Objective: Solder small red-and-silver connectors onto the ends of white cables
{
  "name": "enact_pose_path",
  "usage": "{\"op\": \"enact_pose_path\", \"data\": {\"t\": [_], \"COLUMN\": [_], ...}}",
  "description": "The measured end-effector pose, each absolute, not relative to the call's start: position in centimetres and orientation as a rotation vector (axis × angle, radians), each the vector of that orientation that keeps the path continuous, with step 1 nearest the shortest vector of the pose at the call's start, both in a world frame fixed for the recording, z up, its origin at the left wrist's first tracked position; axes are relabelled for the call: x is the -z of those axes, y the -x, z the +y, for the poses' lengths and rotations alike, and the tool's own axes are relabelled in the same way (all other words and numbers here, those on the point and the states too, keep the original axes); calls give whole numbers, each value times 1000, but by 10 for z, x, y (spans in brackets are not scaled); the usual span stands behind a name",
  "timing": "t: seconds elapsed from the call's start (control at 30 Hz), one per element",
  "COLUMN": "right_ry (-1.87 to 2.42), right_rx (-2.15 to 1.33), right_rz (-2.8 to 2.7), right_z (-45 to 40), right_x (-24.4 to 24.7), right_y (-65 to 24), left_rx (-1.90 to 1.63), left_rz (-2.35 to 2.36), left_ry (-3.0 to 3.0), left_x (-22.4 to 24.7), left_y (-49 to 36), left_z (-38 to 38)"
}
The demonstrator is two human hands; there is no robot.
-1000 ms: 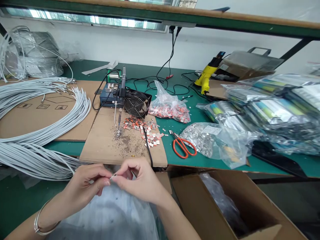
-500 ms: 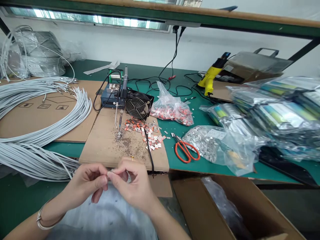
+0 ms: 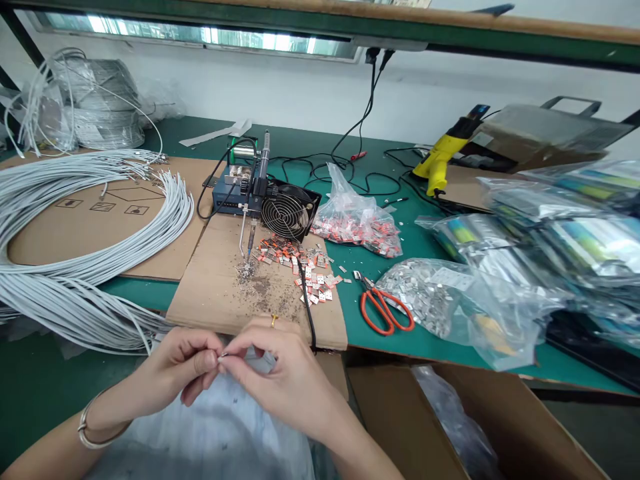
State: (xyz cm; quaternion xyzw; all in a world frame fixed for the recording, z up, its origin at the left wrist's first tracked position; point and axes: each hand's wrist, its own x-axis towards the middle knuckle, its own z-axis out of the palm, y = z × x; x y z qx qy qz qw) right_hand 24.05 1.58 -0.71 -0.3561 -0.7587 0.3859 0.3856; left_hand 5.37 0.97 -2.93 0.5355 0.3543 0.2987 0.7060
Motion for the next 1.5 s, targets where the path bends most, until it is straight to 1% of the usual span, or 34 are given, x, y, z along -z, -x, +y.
{"op": "enact_pose_path", "data": {"t": [0.07, 0.13, 0.2, 0.3, 0.43, 0.5, 0.63, 0.8, 0.9, 1.1, 1.2, 1.27, 1.33, 1.47, 1.5], "right_ry": [854, 711, 564, 494, 463, 511, 735, 899, 938, 860, 898, 965, 1086, 1573, 1670], "right_rx": [-1011, -1041, -1112, -1256, -1348, -1345, -1180, -1089, -1116, -1310, -1311, -1235, -1018, -273, -158], "right_rz": [-1948, -1876, -1672, -1240, -986, -1020, -1454, -1680, -1625, -1185, -1192, -1267, -1401, -1888, -2010], "right_z": [18, 18, 17, 13, 13, 17, 22, 19, 19, 20, 21, 26, 38, 84, 97], "right_x": [7, 14, 27, 51, 68, 67, 51, 31, 32, 53, 56, 55, 50, 37, 35], "right_y": [-240, -235, -225, -203, -191, -198, -222, -231, -228, -207, -205, -216, -237, -286, -295], "left_rx": [-647, -618, -612, -663, -721, -751, -814, -706, -691, -805, -802, -810, -844, -859, -848], "left_rz": [777, 721, 636, 524, 563, 639, 807, 885, 883, 878, 900, 943, 1033, 1172, 1167], "left_ry": [-1212, -1176, -1099, -983, -940, -973, -1062, -1237, -1224, -1098, -1047, -1031, -1019, -1039, -1067], "left_x": [28, 29, 32, 40, 43, 40, 33, 30, 30, 37, 41, 42, 41, 39, 39], "left_y": [-53, -53, -55, -58, -60, -58, -51, -49, -53, -60, -60, -57, -51, -40, -38], "left_z": [10, 11, 13, 15, 13, 12, 11, 11, 12, 15, 17, 19, 22, 37, 41]}}
